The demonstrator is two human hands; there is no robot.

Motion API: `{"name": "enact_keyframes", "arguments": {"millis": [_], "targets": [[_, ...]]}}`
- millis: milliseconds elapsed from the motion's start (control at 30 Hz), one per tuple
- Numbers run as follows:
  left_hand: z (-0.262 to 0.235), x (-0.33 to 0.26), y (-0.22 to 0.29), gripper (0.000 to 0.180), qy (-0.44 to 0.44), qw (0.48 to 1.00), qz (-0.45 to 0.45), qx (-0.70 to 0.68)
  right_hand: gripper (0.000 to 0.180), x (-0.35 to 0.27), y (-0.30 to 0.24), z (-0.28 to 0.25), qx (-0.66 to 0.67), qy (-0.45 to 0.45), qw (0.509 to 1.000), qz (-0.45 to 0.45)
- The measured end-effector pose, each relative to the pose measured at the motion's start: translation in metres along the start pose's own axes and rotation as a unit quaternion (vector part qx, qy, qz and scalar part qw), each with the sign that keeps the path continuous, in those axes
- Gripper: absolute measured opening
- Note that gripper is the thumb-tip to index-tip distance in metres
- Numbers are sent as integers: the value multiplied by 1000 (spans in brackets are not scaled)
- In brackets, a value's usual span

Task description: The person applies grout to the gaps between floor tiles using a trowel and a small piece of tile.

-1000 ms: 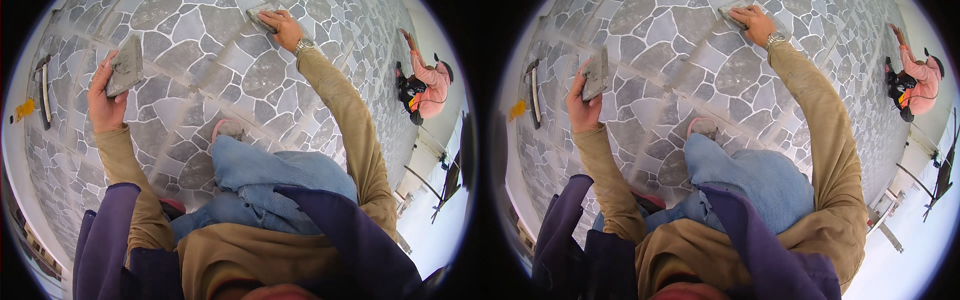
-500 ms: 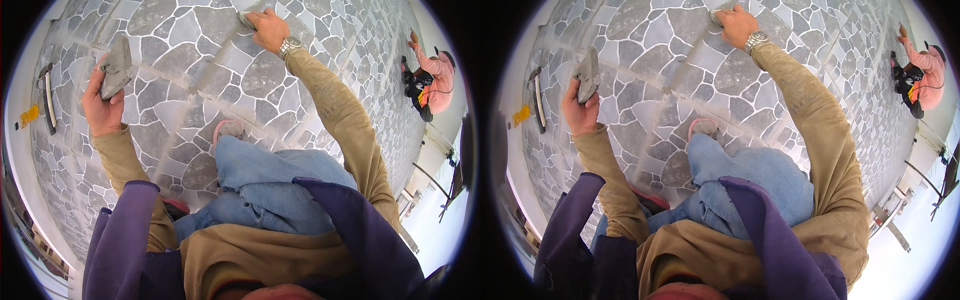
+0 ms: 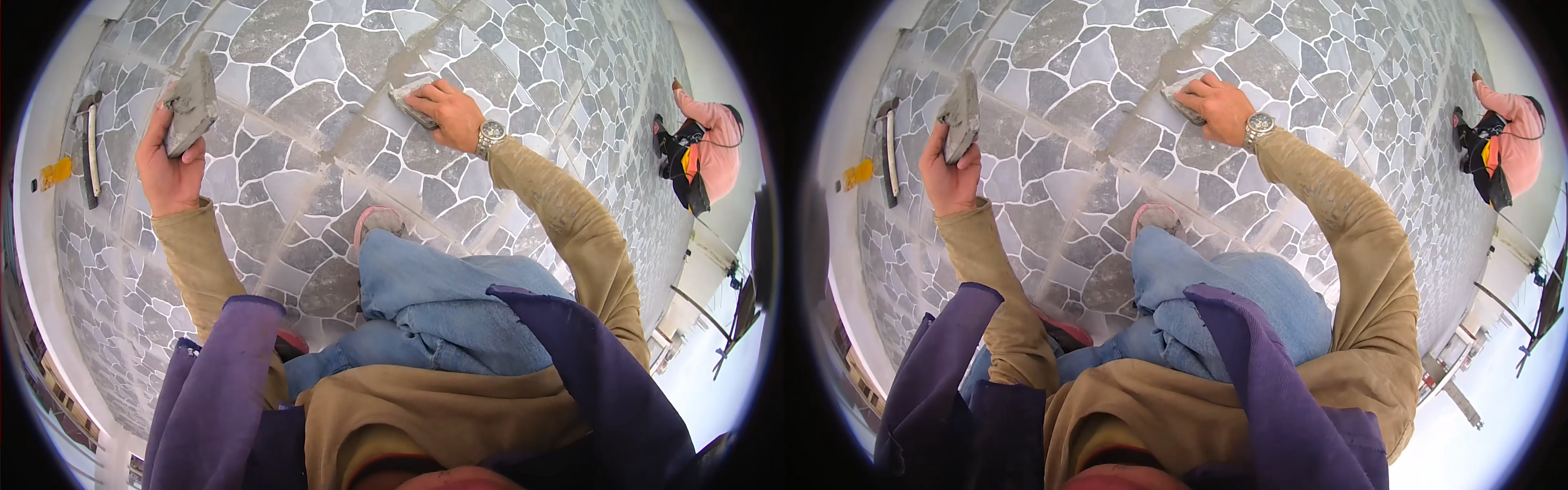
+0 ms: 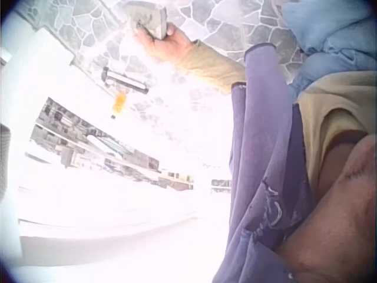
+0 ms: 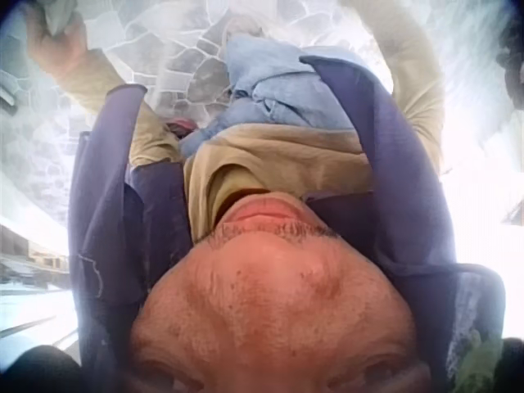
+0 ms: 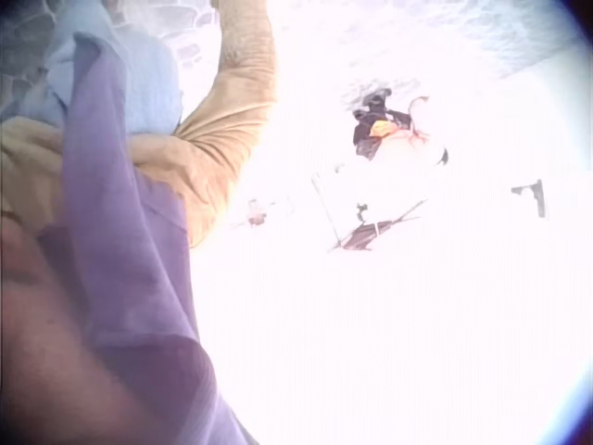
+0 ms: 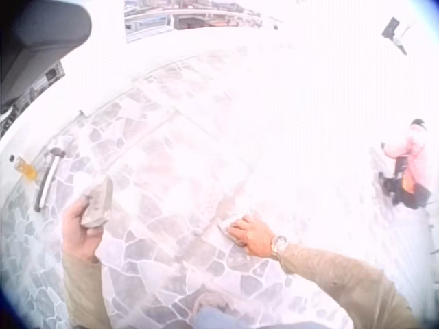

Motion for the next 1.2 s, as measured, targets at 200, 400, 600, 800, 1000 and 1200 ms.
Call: {"name": "enact_keyframes", "arguments": {"millis": [200,400,600,800,1000,1200], "targets": [[3,10,-13,33,-5,1000,-13,-11,50,32,102,-16,-121,42,976,179],[7,4,-20,29,-76,995,-26,-59,55,37,-14,17,-50,19,979,195],[10,17,-17,32,-14,999,-5,-31,51,30,-59,-15,52,-36,991,120],[5,6,-9,36,-44,999,-5,-29,60,39,114,-52,-88,86,976,180],[0,16,-33,38,11,1000,-15,-14,65,-1,158,-12,-128,167,972,108],[-13,-6,9,39,7,1000,20,-21,49,37,133,-13,-51,-38,989,134]]}}
Point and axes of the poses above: each hand's wrist, its own x-axis towards the middle knuckle, its own z-axis out of the palm, y = z × x, the point moved 7 cm from there along x, towards the middle knuckle, and after that the axes turned 6 degrees about -x, right-handed, at the moved point
